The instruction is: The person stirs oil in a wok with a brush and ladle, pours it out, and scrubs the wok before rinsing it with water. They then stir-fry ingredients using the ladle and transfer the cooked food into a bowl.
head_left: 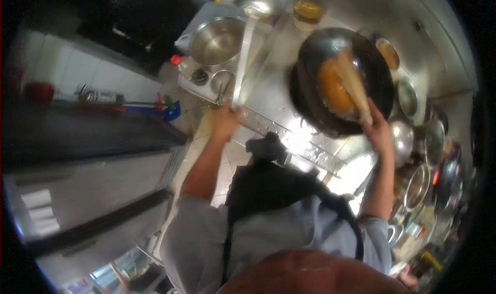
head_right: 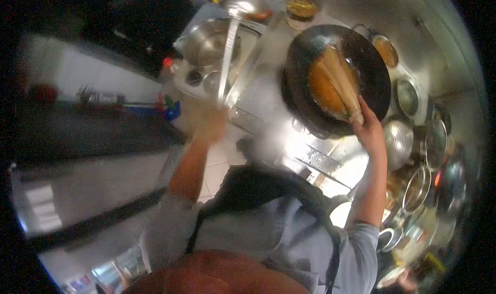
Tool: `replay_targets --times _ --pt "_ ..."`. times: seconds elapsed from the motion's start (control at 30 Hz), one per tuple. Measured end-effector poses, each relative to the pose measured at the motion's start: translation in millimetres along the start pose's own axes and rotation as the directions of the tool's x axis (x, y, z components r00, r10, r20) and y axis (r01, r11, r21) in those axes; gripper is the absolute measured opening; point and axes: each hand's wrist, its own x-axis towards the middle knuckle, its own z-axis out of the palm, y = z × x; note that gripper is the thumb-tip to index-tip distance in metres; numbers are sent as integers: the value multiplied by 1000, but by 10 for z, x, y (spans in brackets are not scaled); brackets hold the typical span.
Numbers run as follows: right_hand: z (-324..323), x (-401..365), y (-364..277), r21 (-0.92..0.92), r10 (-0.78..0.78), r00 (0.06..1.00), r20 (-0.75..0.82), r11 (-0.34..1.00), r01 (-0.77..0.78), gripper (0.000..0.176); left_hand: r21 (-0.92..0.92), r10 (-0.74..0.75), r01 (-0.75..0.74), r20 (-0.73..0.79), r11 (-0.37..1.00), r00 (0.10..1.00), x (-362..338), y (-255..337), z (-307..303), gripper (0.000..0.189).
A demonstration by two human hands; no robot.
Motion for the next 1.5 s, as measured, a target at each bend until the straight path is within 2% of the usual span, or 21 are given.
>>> replay_targets --times 0.03,0.07,0.1,0.13,0.2,0.27,0.4,0.5,0.6,0.73,0.83,0.97,1.1,1.17,1.23,1.27,1.33,1.37,1.4,1.43,1.5 --pt "-12 -96 -67 -49 84 994 73 996 -80 64 -231 -372 384 96 894 923 306 136 -314 43" --pt "-119 -95 -281 -287 231 962 144 940 -183 62 -357 -460 496 185 792 868 509 -65 -398 37" --pt "-249 -106 -524 -292 298 927 226 929 -228 58 -157 -491 493 55 855 869 787 -150 -452 31" --pt "-310 -89 -685 -413 404 880 250 866 -281 57 -467 -585 643 286 607 759 928 -195 -550 28" --pt "-325 -54 -684 -627 381 871 309 771 -115 50 -264 -484 495 112 828 868 1296 -698 -359 21" --pt "-89 197 -82 -720 451 825 340 689 -80 32 -563 -537 562 232 606 811 1475 -1054 -220 16" --pt "103 1001 117 -813 431 870 239 578 -63 19 -470 -516 642 383 606 767 1628 -1145 -230 16" --pt "544 1188 167 -753 423 897 126 629 -191 30 -389 -563 608 235 692 792 1586 -874 -324 17" --pt "405 815 -374 -593 524 788 324 762 -262 33 -257 -435 448 109 856 894 1623 -984 -177 19" --pt "-156 499 -27 -669 449 778 439 742 -51 41 -93 -241 238 -28 967 970 1663 -1527 68 28" --pt "-248 799 152 -855 527 827 197 505 -118 31 -1 -284 284 -8 959 959 1674 -1568 68 34" --pt "555 1186 313 -788 379 924 -51 553 -270 28 -85 -379 387 99 918 920 1637 -1287 -187 39" --pt "795 878 127 -684 382 905 185 712 -161 37 -19 -358 359 34 933 933 1544 -1346 -236 39" --pt "411 581 -208 -608 412 809 418 789 -88 42 261 45 81 -441 962 896 1314 -1041 -361 40" --pt "-40 302 -132 -539 278 860 428 843 -5 41 159 81 -6 -470 987 879 932 -587 -391 38" --pt "-146 427 267 -661 468 757 456 748 -64 38 58 113 -97 -503 994 857 707 -366 -357 37" --pt "-435 678 -103 -823 568 736 368 568 -26 33 -10 185 -189 -146 982 972 158 -223 43 32" --pt "-375 847 43 -826 542 797 267 555 -101 31 -300 196 -180 25 937 980 -114 72 218 32" --pt "-219 1028 241 -819 512 844 161 547 -175 28 -197 220 -198 97 960 971 -371 230 438 36" --pt "59 1155 436 -829 340 940 -15 522 -202 22 -342 152 7 434 940 888 -488 390 449 43" --pt "535 1357 355 -829 340 940 29 534 -168 29 -328 132 2 388 945 912 -684 606 540 49"
